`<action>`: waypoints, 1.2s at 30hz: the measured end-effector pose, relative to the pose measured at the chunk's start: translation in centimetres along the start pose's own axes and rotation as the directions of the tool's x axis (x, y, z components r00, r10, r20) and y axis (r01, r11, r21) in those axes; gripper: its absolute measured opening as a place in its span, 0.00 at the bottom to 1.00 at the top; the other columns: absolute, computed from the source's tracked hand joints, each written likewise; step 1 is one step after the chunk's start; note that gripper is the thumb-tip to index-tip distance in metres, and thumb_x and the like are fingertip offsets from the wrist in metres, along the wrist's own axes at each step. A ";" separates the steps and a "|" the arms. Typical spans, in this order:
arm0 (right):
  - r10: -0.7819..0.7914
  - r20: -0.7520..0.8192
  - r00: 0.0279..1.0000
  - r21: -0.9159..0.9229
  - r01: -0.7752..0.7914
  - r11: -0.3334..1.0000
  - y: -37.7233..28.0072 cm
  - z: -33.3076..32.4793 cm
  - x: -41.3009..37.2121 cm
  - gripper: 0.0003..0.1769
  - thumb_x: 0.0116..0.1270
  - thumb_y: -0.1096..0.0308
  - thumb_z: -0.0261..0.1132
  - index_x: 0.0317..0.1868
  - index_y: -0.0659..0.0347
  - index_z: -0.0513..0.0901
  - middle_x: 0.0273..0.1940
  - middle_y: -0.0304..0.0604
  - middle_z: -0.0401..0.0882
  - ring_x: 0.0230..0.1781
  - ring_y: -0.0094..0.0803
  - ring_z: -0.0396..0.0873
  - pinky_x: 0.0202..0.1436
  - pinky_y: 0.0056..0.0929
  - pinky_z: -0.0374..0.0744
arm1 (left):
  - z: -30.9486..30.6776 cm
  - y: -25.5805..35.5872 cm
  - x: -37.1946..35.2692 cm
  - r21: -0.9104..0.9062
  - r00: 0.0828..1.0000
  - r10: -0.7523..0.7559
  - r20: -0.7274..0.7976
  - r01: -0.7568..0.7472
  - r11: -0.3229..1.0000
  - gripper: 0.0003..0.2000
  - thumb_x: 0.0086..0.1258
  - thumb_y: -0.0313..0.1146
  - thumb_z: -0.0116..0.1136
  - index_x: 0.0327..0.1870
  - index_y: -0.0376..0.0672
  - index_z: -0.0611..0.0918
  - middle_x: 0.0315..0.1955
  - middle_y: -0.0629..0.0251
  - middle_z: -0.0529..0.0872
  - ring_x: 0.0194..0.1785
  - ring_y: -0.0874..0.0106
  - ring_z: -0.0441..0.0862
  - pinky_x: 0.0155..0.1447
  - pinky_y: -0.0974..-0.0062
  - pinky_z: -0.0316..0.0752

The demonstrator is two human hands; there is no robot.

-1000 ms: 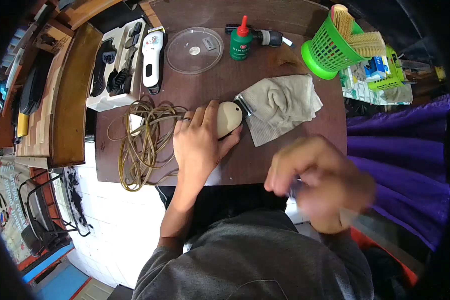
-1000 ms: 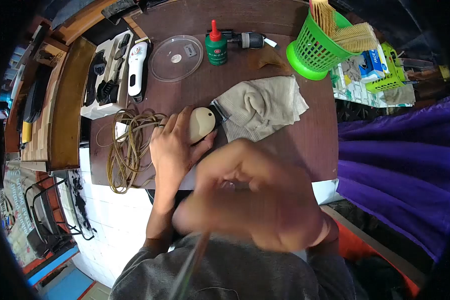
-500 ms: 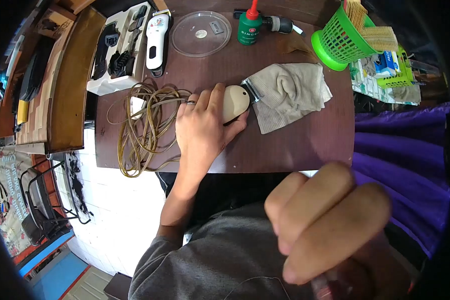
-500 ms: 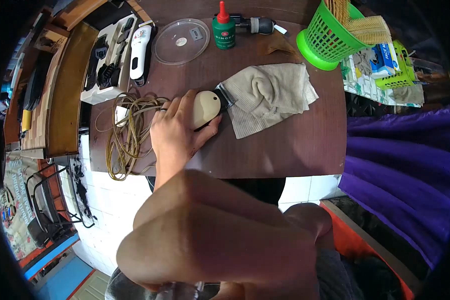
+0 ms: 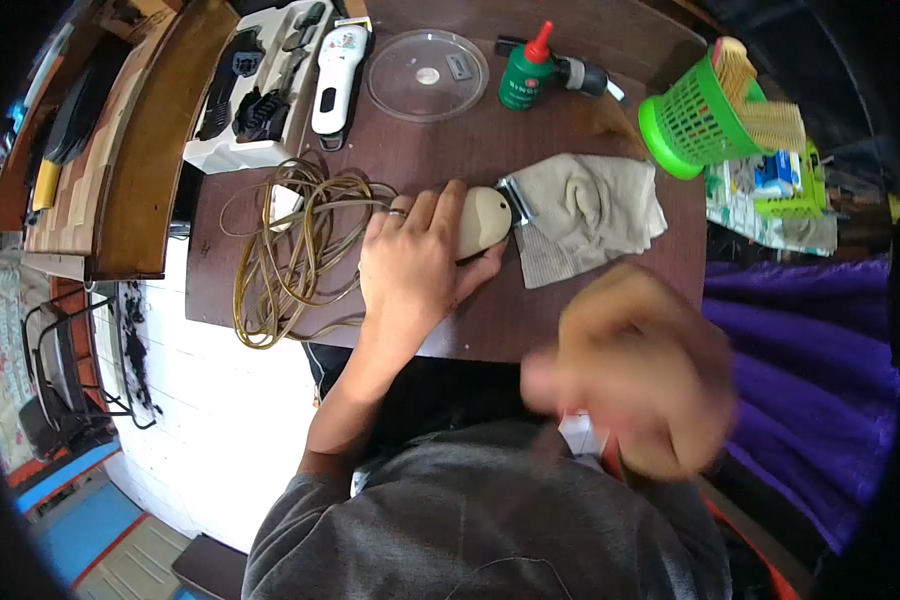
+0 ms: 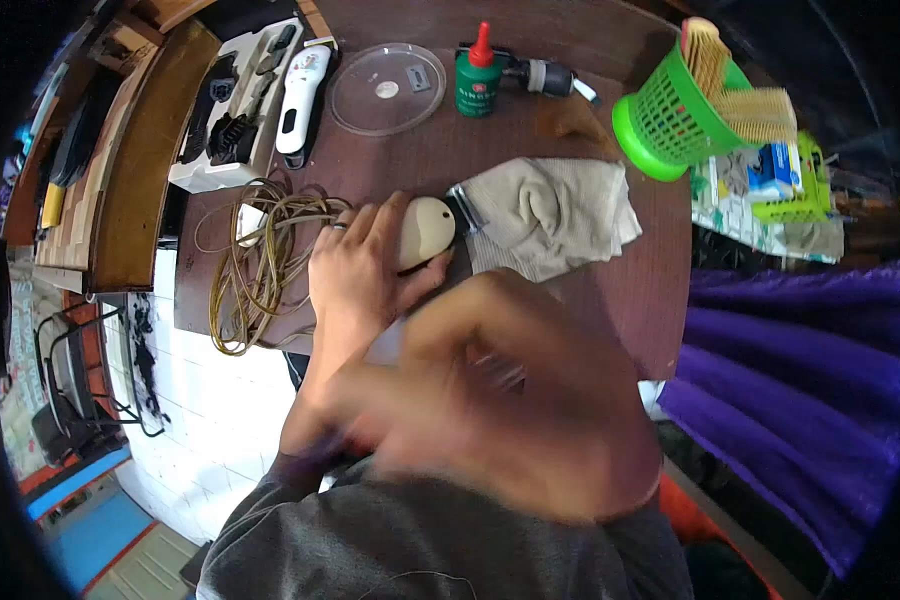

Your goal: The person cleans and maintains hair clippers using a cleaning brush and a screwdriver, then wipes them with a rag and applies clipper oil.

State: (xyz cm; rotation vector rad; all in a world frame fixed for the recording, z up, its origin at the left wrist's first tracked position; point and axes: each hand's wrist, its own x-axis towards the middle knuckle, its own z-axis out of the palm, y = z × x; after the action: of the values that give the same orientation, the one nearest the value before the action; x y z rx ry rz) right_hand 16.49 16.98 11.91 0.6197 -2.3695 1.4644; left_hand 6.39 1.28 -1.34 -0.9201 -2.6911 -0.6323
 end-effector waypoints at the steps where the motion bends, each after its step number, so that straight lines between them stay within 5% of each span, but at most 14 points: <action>1: 0.216 0.043 0.975 0.049 -0.218 0.975 0.6 -0.1 0.0 0.16 0.62 0.74 0.68 0.51 0.64 0.81 0.37 0.44 0.79 0.33 0.31 0.77 0.37 0.28 0.75 | -0.1 -0.2 0.0 0.003 1.000 0.007 0.024 -0.008 1.000 0.32 0.54 0.52 0.71 0.55 0.39 0.81 0.35 0.61 0.84 0.39 0.61 0.83 0.44 0.66 0.75; 3: 0.590 0.089 0.803 0.086 -0.596 0.798 3.3 -0.3 -1.6 0.16 0.68 0.73 0.68 0.55 0.64 0.78 0.41 0.45 0.80 0.38 0.30 0.79 0.43 0.28 0.76 | -0.3 -0.4 -0.2 -0.001 1.000 0.013 0.016 -0.013 1.000 0.33 0.53 0.52 0.71 0.56 0.39 0.81 0.36 0.62 0.84 0.40 0.62 0.83 0.46 0.67 0.75; 7: 0.507 0.090 0.857 -0.059 -0.504 0.862 7.8 -0.9 -4.1 0.15 0.70 0.74 0.65 0.56 0.63 0.78 0.43 0.46 0.81 0.38 0.30 0.80 0.40 0.29 0.78 | -0.3 -0.3 -0.1 0.014 1.000 0.016 0.020 -0.016 1.000 0.33 0.55 0.57 0.69 0.55 0.39 0.81 0.36 0.62 0.85 0.41 0.62 0.84 0.47 0.67 0.76; 11: 0.635 0.003 0.773 -0.303 -0.604 0.737 6.9 -2.0 -2.5 0.12 0.72 0.71 0.62 0.54 0.62 0.82 0.36 0.49 0.84 0.34 0.37 0.85 0.40 0.30 0.79 | -0.2 -0.7 0.0 -0.055 1.000 0.018 -0.006 -0.019 0.998 0.32 0.56 0.61 0.68 0.50 0.41 0.83 0.34 0.62 0.85 0.38 0.61 0.84 0.44 0.67 0.77; 12: 0.480 -0.023 0.877 -0.322 -0.461 0.827 7.6 -1.6 -2.3 0.12 0.72 0.69 0.61 0.53 0.63 0.84 0.32 0.54 0.82 0.31 0.44 0.84 0.37 0.34 0.79 | -0.2 -0.7 0.0 -0.067 1.000 0.018 -0.015 -0.019 0.998 0.31 0.56 0.61 0.68 0.50 0.42 0.84 0.34 0.62 0.85 0.38 0.61 0.84 0.44 0.67 0.77; 16: 0.444 0.051 0.894 -0.503 -0.361 0.785 7.5 -2.4 -0.3 0.13 0.69 0.70 0.64 0.51 0.63 0.85 0.32 0.56 0.82 0.31 0.52 0.82 0.35 0.42 0.78 | -0.2 -0.6 0.1 -0.078 0.999 0.023 -0.038 -0.026 0.997 0.31 0.55 0.60 0.70 0.50 0.42 0.84 0.34 0.62 0.85 0.37 0.61 0.84 0.43 0.67 0.77; 20: 0.429 0.136 0.893 -0.516 -0.306 0.800 6.9 -3.3 1.0 0.12 0.68 0.70 0.65 0.49 0.63 0.86 0.32 0.56 0.82 0.32 0.52 0.82 0.35 0.43 0.77 | -0.3 -0.6 0.0 -0.081 0.997 0.031 -0.075 -0.038 0.996 0.32 0.55 0.60 0.71 0.51 0.42 0.84 0.34 0.62 0.86 0.36 0.61 0.85 0.42 0.67 0.77; 22: 0.500 0.150 0.853 -0.572 -0.338 0.747 6.2 -3.5 1.4 0.12 0.71 0.73 0.64 0.52 0.65 0.86 0.33 0.53 0.85 0.32 0.40 0.85 0.37 0.32 0.78 | -0.1 -0.7 0.0 -0.087 0.995 0.033 -0.092 -0.041 0.995 0.32 0.55 0.60 0.71 0.51 0.42 0.84 0.34 0.62 0.86 0.36 0.61 0.85 0.42 0.67 0.77; 25: 0.480 0.160 0.862 -0.554 -0.325 0.767 6.7 -3.3 1.4 0.11 0.67 0.71 0.66 0.48 0.62 0.86 0.31 0.57 0.82 0.32 0.53 0.82 0.35 0.43 0.77 | -0.1 -0.7 0.0 -0.093 0.996 0.030 -0.090 -0.039 0.995 0.31 0.55 0.59 0.71 0.51 0.42 0.84 0.34 0.62 0.86 0.37 0.61 0.85 0.42 0.67 0.77; 29: 0.485 0.172 0.857 -0.559 -0.320 0.765 6.6 -3.2 2.0 0.11 0.67 0.70 0.66 0.48 0.63 0.86 0.31 0.57 0.81 0.32 0.53 0.82 0.35 0.42 0.77 | -0.1 -0.8 0.0 -0.096 0.997 0.021 -0.075 -0.029 0.995 0.32 0.54 0.59 0.71 0.51 0.42 0.84 0.34 0.62 0.86 0.37 0.61 0.85 0.42 0.67 0.77; 31: 0.462 0.226 0.857 -0.593 -0.255 0.764 6.1 -3.3 2.5 0.12 0.68 0.73 0.66 0.50 0.64 0.86 0.31 0.54 0.83 0.29 0.43 0.83 0.34 0.35 0.77 | -0.1 -0.7 -0.1 -0.097 0.998 0.014 -0.055 -0.019 0.995 0.30 0.57 0.59 0.69 0.51 0.42 0.84 0.35 0.63 0.85 0.39 0.62 0.84 0.43 0.67 0.77; 36: 0.479 0.252 0.841 -0.617 -0.241 0.749 5.7 -3.3 3.2 0.13 0.65 0.75 0.66 0.50 0.64 0.87 0.29 0.54 0.82 0.28 0.45 0.81 0.33 0.36 0.77 | -0.2 -0.8 -0.1 -0.122 0.997 0.001 -0.074 -0.010 0.992 0.32 0.54 0.60 0.71 0.52 0.42 0.85 0.36 0.61 0.87 0.39 0.60 0.85 0.43 0.66 0.77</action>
State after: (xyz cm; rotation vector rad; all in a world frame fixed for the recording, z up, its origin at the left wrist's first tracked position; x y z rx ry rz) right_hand 10.91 21.52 10.40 0.3110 -3.1982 0.6807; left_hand 5.99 0.62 -1.47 -0.9145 -2.6079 -0.8213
